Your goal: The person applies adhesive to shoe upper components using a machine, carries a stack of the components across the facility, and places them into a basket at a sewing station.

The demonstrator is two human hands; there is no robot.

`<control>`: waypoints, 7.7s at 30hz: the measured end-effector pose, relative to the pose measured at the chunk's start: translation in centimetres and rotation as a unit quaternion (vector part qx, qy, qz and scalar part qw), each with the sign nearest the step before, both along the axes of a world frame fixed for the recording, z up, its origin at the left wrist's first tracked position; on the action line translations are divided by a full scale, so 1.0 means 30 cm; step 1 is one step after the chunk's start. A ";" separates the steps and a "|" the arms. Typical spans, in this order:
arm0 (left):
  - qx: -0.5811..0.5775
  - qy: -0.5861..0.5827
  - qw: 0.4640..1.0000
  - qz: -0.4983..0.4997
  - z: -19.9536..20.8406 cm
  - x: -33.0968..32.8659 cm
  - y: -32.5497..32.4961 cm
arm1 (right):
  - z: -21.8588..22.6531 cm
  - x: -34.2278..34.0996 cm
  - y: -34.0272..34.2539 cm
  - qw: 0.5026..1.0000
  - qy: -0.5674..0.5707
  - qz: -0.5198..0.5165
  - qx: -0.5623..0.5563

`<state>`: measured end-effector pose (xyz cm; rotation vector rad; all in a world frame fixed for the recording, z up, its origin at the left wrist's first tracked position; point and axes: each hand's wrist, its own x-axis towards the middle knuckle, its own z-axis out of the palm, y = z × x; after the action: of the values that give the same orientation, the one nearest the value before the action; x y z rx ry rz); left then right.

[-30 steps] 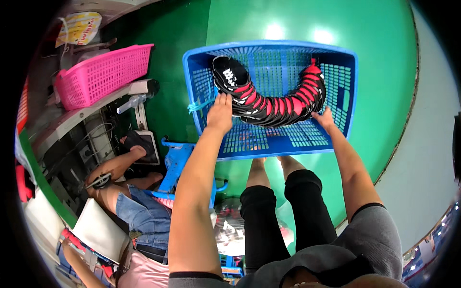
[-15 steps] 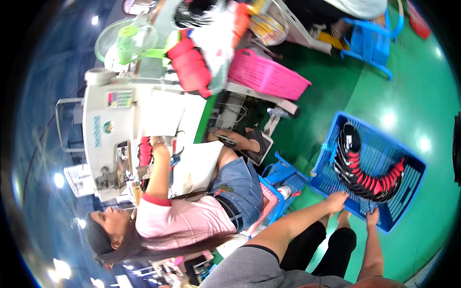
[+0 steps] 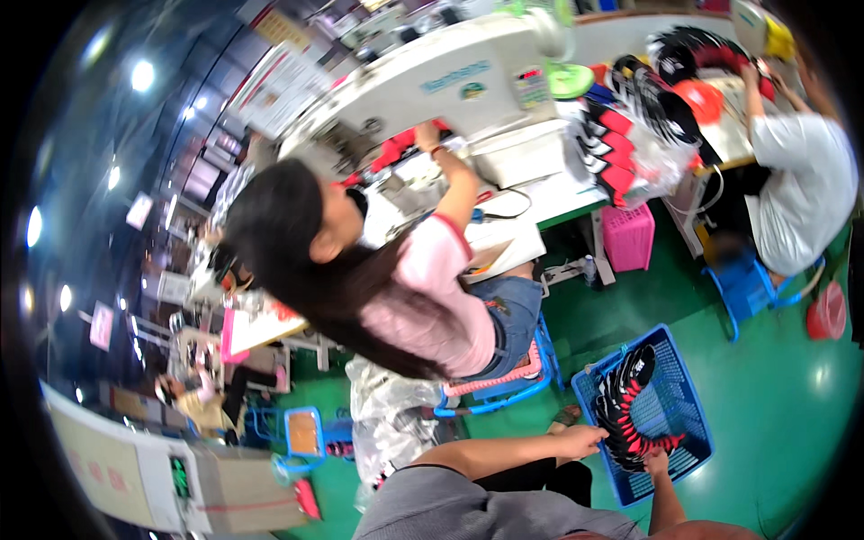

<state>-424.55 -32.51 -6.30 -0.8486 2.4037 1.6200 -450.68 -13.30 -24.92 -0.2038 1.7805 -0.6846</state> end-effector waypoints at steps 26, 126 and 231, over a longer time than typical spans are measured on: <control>-0.073 0.074 0.925 0.366 0.608 1.706 -0.001 | 0.805 1.140 -0.436 0.877 0.028 0.477 -0.041; -0.723 -0.152 0.460 0.493 1.770 2.435 -1.150 | 2.404 2.540 -2.862 0.498 0.366 0.045 -0.785; -0.159 -0.256 0.101 0.948 1.884 9.782 5.464 | 2.589 11.496 3.881 0.173 0.107 0.726 -0.657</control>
<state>-131.10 131.43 50.21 2.4135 0.3021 0.2258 -105.82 103.14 52.75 -2.7659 -0.1756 -0.3498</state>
